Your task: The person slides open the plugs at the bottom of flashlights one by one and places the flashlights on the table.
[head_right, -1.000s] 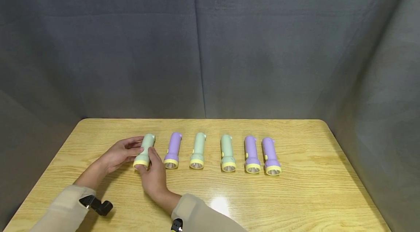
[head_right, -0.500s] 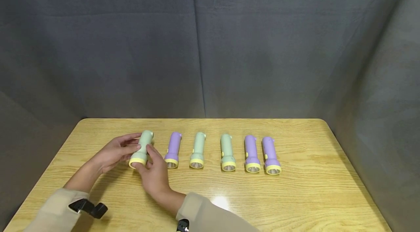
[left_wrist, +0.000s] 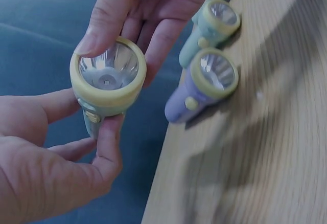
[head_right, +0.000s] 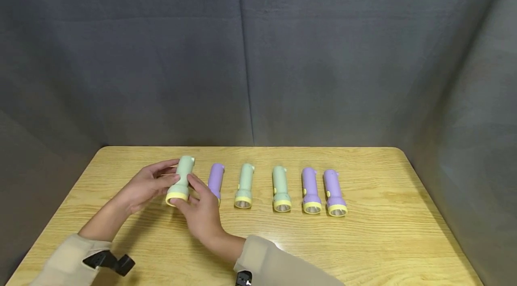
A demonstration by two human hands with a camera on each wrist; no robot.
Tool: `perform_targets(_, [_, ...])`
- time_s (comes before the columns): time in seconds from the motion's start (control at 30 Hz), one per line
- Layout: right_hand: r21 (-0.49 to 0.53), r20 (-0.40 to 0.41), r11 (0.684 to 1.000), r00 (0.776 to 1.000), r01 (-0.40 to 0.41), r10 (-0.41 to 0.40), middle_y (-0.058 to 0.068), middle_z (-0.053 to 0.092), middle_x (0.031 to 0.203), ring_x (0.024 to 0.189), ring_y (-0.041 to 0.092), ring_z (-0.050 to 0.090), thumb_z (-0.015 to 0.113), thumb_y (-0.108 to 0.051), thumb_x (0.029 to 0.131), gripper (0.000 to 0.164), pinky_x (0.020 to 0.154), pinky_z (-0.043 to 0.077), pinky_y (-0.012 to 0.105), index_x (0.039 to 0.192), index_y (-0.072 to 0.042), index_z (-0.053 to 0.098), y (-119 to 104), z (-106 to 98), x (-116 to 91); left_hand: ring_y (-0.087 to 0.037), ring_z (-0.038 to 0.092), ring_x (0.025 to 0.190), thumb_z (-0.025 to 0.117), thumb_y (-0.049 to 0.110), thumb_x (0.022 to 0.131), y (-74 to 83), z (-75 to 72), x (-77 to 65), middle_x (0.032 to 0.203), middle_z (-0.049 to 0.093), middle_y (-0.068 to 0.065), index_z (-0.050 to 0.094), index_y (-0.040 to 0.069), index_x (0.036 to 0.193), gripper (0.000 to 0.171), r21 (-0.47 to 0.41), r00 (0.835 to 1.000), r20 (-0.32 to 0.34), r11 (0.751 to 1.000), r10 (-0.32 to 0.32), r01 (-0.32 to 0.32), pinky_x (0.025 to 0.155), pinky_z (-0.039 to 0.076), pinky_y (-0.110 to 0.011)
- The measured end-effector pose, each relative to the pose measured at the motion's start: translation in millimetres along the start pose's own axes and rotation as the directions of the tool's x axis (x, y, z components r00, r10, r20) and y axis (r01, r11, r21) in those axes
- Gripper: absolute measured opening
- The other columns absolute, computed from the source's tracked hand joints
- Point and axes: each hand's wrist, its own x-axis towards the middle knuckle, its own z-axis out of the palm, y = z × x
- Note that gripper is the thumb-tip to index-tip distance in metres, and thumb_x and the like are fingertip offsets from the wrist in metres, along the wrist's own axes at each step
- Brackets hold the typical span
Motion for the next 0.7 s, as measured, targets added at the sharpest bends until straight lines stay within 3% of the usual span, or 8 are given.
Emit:
perform_targets(0.23, [-0.019, 0.005, 1.0, 1.0, 0.012, -0.012, 0.015, 0.034, 0.161, 0.145, 0.032, 0.038, 0.072, -0.013, 0.095, 0.068, 0.107, 0.046, 0.029, 0.153, 0.002, 0.04, -6.3, -17.5, -3.4, -0.023, 0.058, 0.111, 0.064, 0.01, 0.101, 11.3, 17.5, 3.5, 0.141, 0.043, -0.028, 0.033, -0.005, 0.155, 0.064, -0.011, 1.0, -0.023, 1.0, 0.017, -0.017, 0.088, 0.057, -0.03])
perform_targets(0.43, [0.035, 0.027, 0.999, 1.0, 0.013, -0.014, 0.019, 0.036, 0.159, 0.144, 0.036, 0.039, 0.071, -0.009, 0.096, 0.07, 0.107, 0.044, 0.028, 0.154, 0.005, 0.036, -11.6, -36.4, -7.9, -0.021, 0.059, 0.11, 0.065, 0.01, 0.1, 14.6, 34.8, 8.6, 0.141, 0.045, -0.026, 0.036, -0.004, 0.154, 0.062, -0.028, 0.999, -0.033, 0.999, 0.023, -0.023, 0.087, 0.057, -0.03])
perform_targets(0.7, [0.034, 0.019, 0.999, 1.0, -0.003, 0.003, 0.017, 0.031, 0.162, 0.141, 0.035, 0.043, 0.073, -0.007, 0.094, 0.072, 0.104, 0.048, 0.027, 0.154, 0.005, 0.034, -21.8, -64.3, -17.8, -0.021, 0.06, 0.111, 0.065, 0.007, 0.1, 21.6, 64.6, 17.0, 0.139, 0.045, -0.026, 0.037, -0.003, 0.153, 0.061, -0.073, 0.999, -0.036, 0.997, 0.025, -0.027, 0.084, 0.057, -0.028])
